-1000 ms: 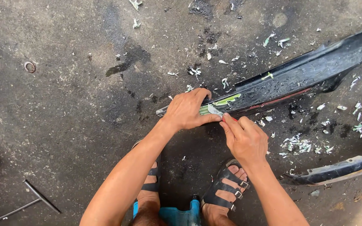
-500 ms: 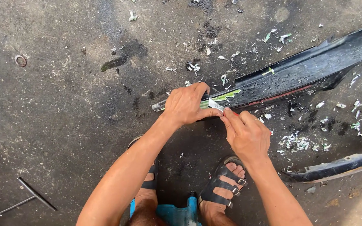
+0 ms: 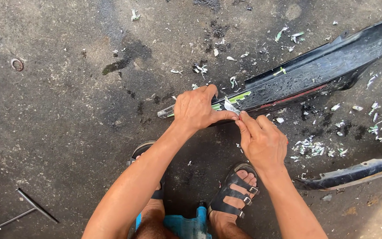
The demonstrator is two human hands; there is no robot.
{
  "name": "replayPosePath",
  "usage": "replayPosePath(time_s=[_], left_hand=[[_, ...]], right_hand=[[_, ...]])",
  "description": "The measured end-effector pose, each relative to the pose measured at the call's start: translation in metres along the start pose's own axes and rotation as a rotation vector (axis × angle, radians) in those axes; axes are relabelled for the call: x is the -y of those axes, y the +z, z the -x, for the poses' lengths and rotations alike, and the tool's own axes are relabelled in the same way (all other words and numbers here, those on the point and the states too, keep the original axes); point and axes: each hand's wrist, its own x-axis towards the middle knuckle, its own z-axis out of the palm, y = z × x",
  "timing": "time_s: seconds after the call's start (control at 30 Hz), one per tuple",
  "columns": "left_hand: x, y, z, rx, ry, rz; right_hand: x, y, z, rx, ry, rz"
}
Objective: Scraping a sticker off a motorcycle fairing using a small blade
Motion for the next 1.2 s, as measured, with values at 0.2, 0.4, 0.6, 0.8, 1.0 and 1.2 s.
replayPosePath(time_s=[0.2, 0.4, 0.6, 0.8, 1.0, 1.2], left_hand=[[-0.008, 0.001, 0.000, -0.013, -0.058, -0.013], [-0.022, 0.015, 0.000, -0.061, -0.118, 0.176], [-0.012, 0.033, -0.007, -0.047, -0.048, 0.159], [0.007, 0.029, -0.006, 0.073, 0.141, 0.301], [0.005, 0.026, 0.000, 0.045, 0.131, 0.304], [-0.008, 0.017, 0.005, -0.010, 0.061, 0.248]], right_hand=[[0.003, 0.001, 0.003, 0.011, 0.080, 0.013], [-0.006, 0.008, 0.015, -0.062, 0.171, 0.097], [-0.012, 0.008, 0.027, -0.105, 0.182, 0.000], [-0.013, 0.012, 0.026, -0.010, 0.051, -0.035], [-0.009, 0.009, 0.022, -0.028, 0.017, 0.005], [-0.016, 0.011, 0.024, -0.070, 0.041, 0.039]])
